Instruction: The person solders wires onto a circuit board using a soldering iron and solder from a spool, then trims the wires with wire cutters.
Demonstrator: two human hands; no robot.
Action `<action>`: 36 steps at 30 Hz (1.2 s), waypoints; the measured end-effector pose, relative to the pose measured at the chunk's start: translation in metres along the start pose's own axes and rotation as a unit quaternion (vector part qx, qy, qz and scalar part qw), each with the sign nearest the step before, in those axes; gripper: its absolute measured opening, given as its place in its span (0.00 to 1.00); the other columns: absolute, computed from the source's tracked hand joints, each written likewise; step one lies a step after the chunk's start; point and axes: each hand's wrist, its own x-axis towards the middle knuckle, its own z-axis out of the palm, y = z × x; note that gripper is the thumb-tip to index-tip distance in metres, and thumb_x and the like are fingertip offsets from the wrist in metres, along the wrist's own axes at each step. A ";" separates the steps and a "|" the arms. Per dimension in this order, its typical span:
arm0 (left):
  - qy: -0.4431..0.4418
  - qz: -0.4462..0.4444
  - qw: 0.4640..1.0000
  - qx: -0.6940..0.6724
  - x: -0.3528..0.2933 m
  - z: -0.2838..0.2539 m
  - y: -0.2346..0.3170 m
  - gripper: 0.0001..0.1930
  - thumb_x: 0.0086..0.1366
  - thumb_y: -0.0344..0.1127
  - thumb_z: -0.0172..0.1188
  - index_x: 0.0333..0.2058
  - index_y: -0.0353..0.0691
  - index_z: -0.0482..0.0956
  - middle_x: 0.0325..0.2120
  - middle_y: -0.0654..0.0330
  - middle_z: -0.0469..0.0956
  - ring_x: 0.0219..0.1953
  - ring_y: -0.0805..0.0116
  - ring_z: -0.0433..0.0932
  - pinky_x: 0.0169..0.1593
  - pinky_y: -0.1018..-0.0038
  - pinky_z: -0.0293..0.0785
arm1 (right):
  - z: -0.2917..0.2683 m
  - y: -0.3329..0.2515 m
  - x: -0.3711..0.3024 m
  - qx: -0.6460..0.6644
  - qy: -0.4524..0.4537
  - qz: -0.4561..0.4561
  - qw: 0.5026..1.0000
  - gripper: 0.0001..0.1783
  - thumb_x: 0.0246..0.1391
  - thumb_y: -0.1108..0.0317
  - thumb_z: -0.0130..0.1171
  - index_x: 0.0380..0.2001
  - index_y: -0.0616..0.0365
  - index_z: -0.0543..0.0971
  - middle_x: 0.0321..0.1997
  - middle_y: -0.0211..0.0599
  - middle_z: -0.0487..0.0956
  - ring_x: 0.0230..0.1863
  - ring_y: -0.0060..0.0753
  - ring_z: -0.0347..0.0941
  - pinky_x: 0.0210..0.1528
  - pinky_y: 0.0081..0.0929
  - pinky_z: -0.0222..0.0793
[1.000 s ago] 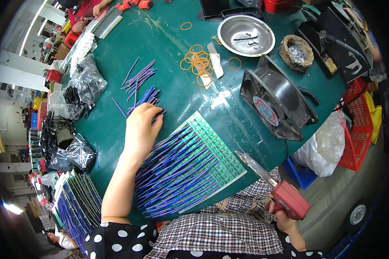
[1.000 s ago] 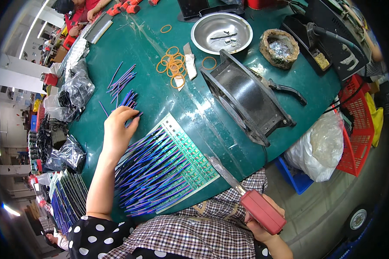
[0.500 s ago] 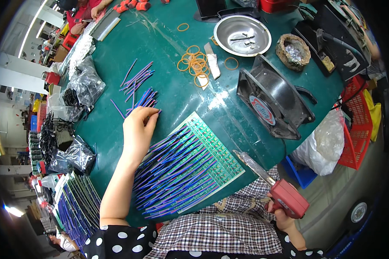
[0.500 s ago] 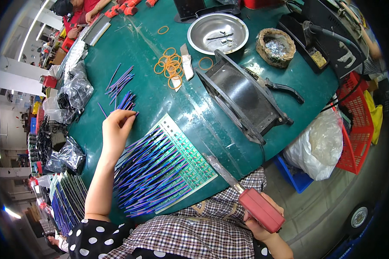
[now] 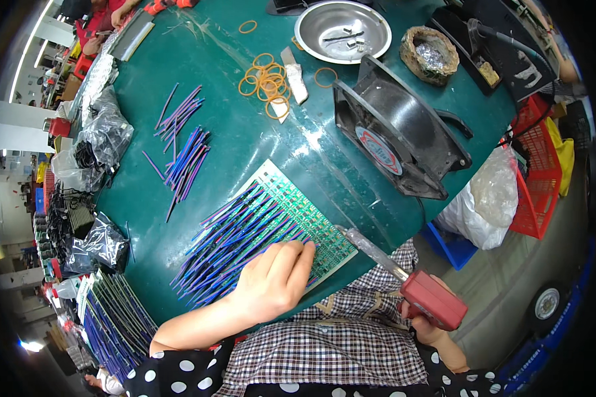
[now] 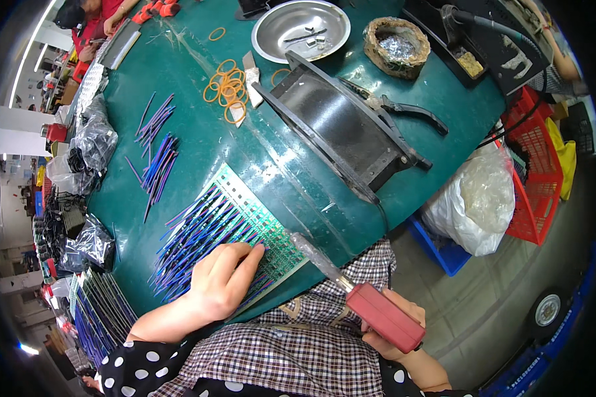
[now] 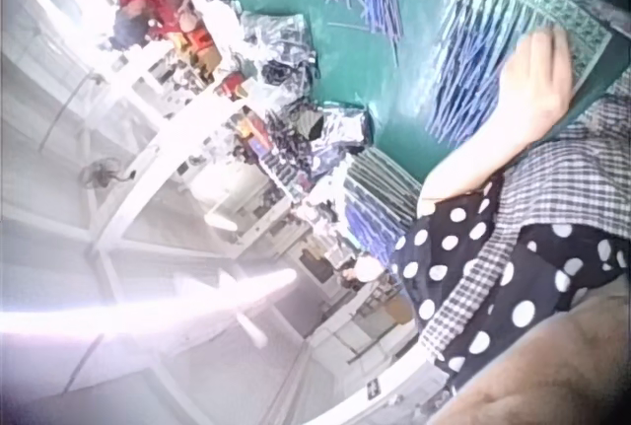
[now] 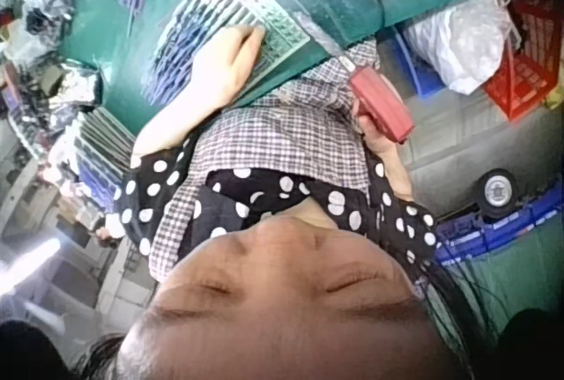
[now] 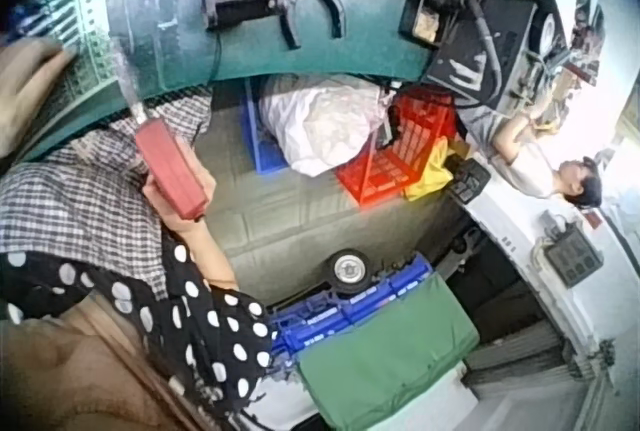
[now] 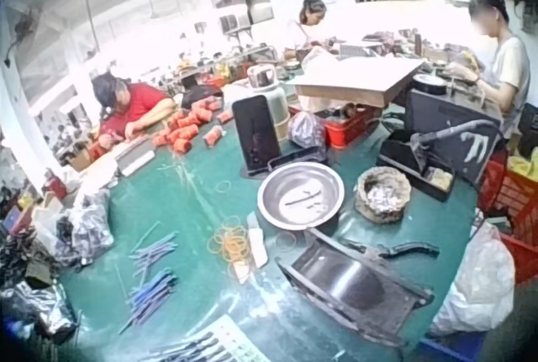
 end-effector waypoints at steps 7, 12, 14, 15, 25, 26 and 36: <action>0.011 0.035 0.997 0.061 -0.008 0.018 0.002 0.16 0.46 0.26 0.58 0.36 0.25 0.77 0.30 0.53 0.74 0.29 0.67 0.75 0.29 0.79 0.73 | -0.007 -0.001 0.017 -0.083 -0.081 -0.095 0.989 0.38 0.45 0.51 0.67 0.51 0.70 0.69 0.23 0.29 0.80 0.24 0.28 0.79 0.30 0.23 0.73; 0.019 0.033 0.996 0.084 -0.008 0.019 0.002 0.15 0.46 0.26 0.58 0.35 0.26 0.77 0.30 0.54 0.74 0.29 0.67 0.75 0.29 0.79 0.74 | -0.003 -0.001 0.017 -0.164 -0.071 -0.139 0.974 0.38 0.40 0.50 0.70 0.46 0.71 0.73 0.31 0.40 0.81 0.28 0.35 0.80 0.29 0.26 0.75; 0.024 0.036 0.995 0.085 -0.009 0.021 0.001 0.15 0.46 0.26 0.58 0.35 0.26 0.77 0.29 0.54 0.74 0.28 0.67 0.75 0.28 0.79 0.73 | -0.002 -0.003 0.018 -0.175 -0.066 -0.151 0.971 0.38 0.39 0.49 0.71 0.45 0.71 0.73 0.33 0.42 0.80 0.28 0.36 0.80 0.30 0.26 0.75; 0.029 0.039 0.995 0.087 -0.009 0.022 0.001 0.15 0.46 0.26 0.58 0.34 0.26 0.77 0.29 0.54 0.74 0.28 0.68 0.75 0.28 0.80 0.73 | -0.002 -0.004 0.019 -0.187 -0.060 -0.162 0.967 0.38 0.38 0.49 0.71 0.45 0.70 0.73 0.35 0.44 0.80 0.29 0.37 0.80 0.30 0.27 0.75; 0.030 0.046 0.993 0.101 -0.008 0.021 0.002 0.14 0.47 0.26 0.59 0.34 0.26 0.77 0.29 0.55 0.74 0.28 0.68 0.75 0.29 0.80 0.74 | 0.002 -0.002 0.017 -0.142 -0.058 -0.142 0.978 0.38 0.38 0.50 0.72 0.45 0.69 0.73 0.35 0.45 0.80 0.29 0.37 0.80 0.30 0.26 0.76; 0.018 0.053 0.991 0.119 -0.006 0.018 0.004 0.14 0.47 0.26 0.59 0.34 0.26 0.77 0.28 0.55 0.74 0.29 0.68 0.75 0.29 0.80 0.74 | 0.003 -0.003 0.018 -0.146 -0.055 -0.149 0.976 0.38 0.38 0.50 0.72 0.45 0.69 0.73 0.34 0.45 0.80 0.29 0.38 0.80 0.31 0.26 0.76; -0.024 0.081 0.977 0.194 -0.004 0.016 0.009 0.13 0.48 0.28 0.57 0.33 0.26 0.77 0.27 0.56 0.74 0.30 0.68 0.75 0.31 0.81 0.73 | -0.001 0.000 -0.006 -0.134 -0.035 -0.035 0.990 0.33 0.50 0.36 0.53 0.41 0.58 0.77 0.43 0.45 0.76 0.38 0.44 0.74 0.37 0.37 0.66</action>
